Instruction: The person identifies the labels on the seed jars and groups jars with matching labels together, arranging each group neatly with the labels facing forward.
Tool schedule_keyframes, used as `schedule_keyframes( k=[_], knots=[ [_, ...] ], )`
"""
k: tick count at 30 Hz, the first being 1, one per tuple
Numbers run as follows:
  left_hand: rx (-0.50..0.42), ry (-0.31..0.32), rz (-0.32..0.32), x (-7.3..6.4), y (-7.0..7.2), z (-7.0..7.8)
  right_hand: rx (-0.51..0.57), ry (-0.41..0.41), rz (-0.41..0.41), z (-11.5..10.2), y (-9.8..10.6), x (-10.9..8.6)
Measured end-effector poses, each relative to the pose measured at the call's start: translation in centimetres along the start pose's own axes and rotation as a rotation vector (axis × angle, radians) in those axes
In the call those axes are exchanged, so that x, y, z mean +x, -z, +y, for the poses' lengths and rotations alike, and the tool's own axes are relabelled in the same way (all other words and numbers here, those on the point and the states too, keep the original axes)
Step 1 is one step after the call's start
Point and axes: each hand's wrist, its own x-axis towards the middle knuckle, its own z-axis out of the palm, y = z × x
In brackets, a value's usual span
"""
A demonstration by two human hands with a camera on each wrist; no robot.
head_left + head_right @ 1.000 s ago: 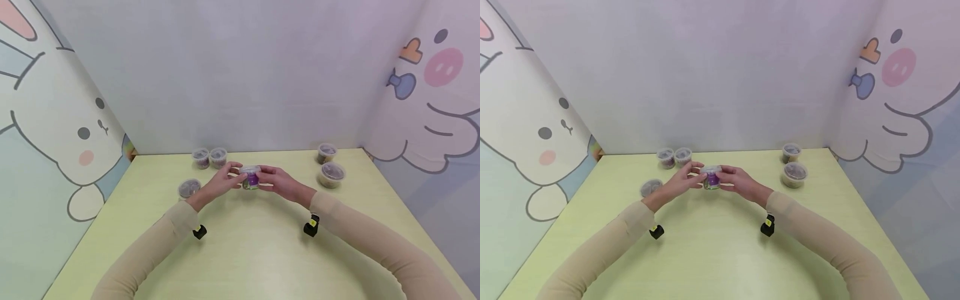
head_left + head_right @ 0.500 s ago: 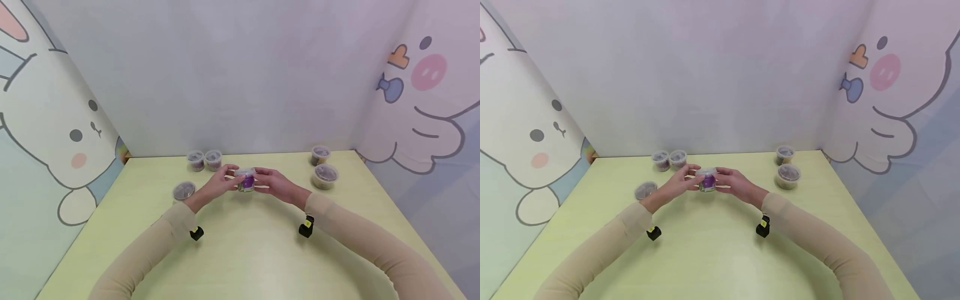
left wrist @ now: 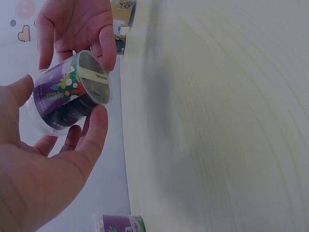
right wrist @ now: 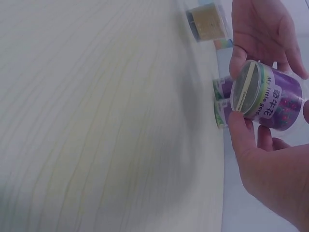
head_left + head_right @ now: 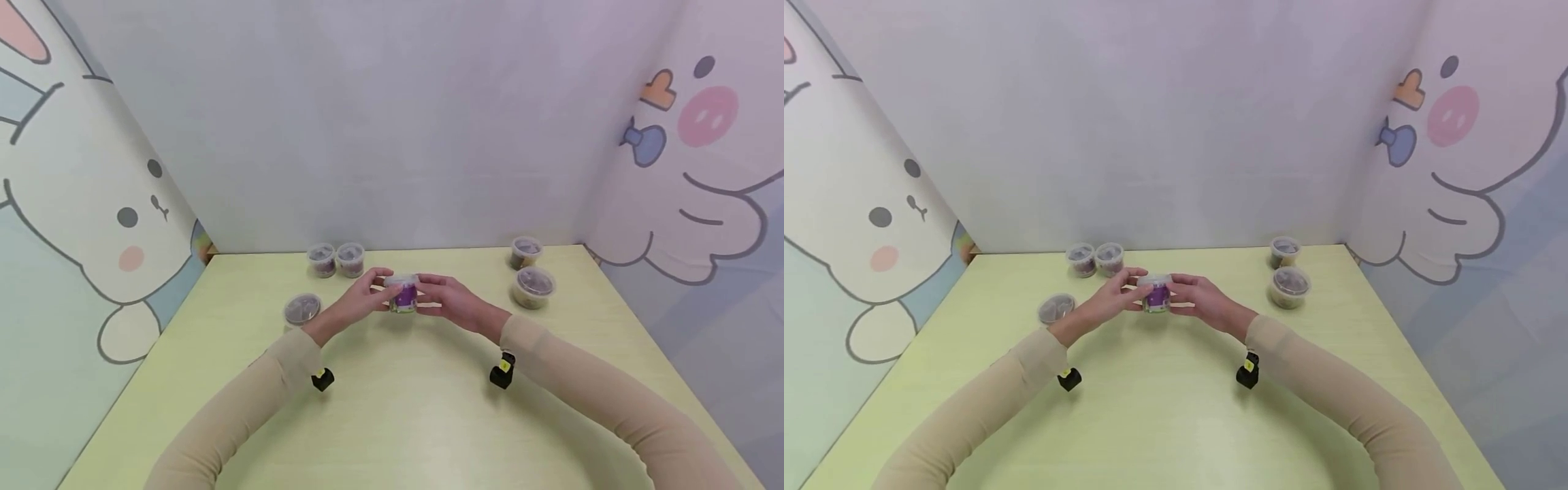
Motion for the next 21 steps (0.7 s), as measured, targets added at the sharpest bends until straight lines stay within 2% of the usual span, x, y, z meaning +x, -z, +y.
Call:
schedule_keyframes(
  k=[5,10,13,17,21],
  knots=[
    [-0.023,-0.005,-0.045,-0.19,0.25,0.21,-0.002,-0.006,-0.015,-0.19,-0.06,0.20],
    [-0.090,0.015,-0.106,-0.25,0.29,0.35,-0.006,-0.024,-0.050,-0.22,-0.08,0.20],
    [-0.106,0.020,-0.127,-0.23,0.21,0.44,-0.005,-0.023,-0.038,-0.25,-0.16,0.15],
    [-0.090,0.050,-0.108,-0.15,0.10,0.48,0.011,-0.022,0.004,-0.34,-0.31,0.11],
    [-0.086,0.100,-0.035,-0.05,0.08,0.45,0.041,-0.008,0.036,-0.32,-0.39,0.23]
  ],
)
